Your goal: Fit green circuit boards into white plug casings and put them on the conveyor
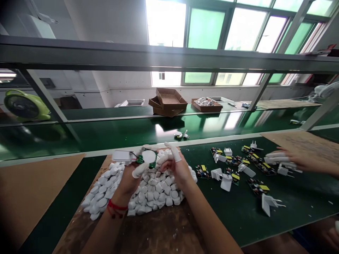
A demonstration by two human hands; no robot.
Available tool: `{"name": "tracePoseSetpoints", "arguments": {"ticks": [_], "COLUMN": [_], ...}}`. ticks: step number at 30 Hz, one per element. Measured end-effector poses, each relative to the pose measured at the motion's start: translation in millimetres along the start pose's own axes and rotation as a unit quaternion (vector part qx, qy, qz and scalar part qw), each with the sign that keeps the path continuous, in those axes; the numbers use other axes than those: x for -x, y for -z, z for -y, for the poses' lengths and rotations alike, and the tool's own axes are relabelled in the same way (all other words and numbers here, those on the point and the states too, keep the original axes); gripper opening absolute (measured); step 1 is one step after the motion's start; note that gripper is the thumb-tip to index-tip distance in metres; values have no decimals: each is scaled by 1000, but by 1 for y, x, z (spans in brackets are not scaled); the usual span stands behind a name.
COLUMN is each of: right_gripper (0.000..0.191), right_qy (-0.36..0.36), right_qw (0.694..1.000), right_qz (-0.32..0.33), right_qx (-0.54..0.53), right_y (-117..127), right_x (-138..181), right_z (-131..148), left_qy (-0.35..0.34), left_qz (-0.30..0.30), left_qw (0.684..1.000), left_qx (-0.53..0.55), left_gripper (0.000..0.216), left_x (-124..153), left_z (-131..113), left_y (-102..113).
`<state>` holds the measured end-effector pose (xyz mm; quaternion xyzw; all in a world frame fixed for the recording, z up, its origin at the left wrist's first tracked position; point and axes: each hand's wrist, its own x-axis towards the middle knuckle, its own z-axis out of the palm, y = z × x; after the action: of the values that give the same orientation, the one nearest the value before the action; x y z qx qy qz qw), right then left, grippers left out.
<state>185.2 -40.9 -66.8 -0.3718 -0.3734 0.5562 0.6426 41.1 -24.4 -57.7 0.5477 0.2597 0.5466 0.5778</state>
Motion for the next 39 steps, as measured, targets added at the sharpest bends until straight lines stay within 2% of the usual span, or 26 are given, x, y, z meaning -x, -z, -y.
{"name": "tracePoseSetpoints", "arguments": {"ticks": [3, 4, 6, 9, 12, 17, 20, 22, 24, 27, 32, 34, 36, 39], "right_gripper": [52, 47, 33, 19, 16, 6, 7, 14, 19, 24, 24, 24, 24, 22], "right_qy": [55, 70, 96, 165, 234, 223, 191, 161, 155, 186, 199, 200, 202, 214], "right_qw": [992, 986, 964, 889, 804, 729, 694, 684, 686, 685, 640, 634, 641, 680], "right_qz": [-46, -33, 34, 152, 203, 235, 229, 222, 217, 218, 217, 204, 197, 191], "right_qx": [105, 149, 247, 400, 507, 603, 656, 676, 677, 670, 709, 719, 714, 675], "right_y": [8, 9, 9, 4, 0, 3, 5, 4, 2, 0, -4, -4, -3, 0], "right_x": [-5, -5, -4, 3, 8, 9, 10, 11, 12, 13, 13, 13, 12, 11], "right_z": [1, 1, 1, 2, 3, 0, -4, -5, -6, -7, -11, -12, -13, -14], "left_qy": [-25, -29, -31, -30, -28, 23, 62, 61, 46, 41, 53, 40, 18, 11], "left_qz": [-67, -79, -91, -94, -84, -14, 89, 156, 177, 149, 118, 113, 113, 115], "left_qw": [995, 992, 988, 987, 990, 999, 992, 980, 973, 979, 982, 984, 987, 991], "left_qx": [71, 93, 123, 129, 114, 19, -55, -109, -141, -131, -136, -132, -109, -62], "left_gripper": [55, 53, 51, 48, 45, 40, 33, 30, 32, 41, 47, 51, 56, 63], "left_x": [-3, -3, -4, -4, -4, -2, 0, 2, 4, 5, 3, 2, 1, 1], "left_z": [-8, -11, -15, -17, -15, -10, -11, -12, -13, -13, -11, -10, -9, -10], "left_y": [6, 8, 10, 10, 10, 13, 11, 9, 9, 11, 16, 17, 17, 16]}}
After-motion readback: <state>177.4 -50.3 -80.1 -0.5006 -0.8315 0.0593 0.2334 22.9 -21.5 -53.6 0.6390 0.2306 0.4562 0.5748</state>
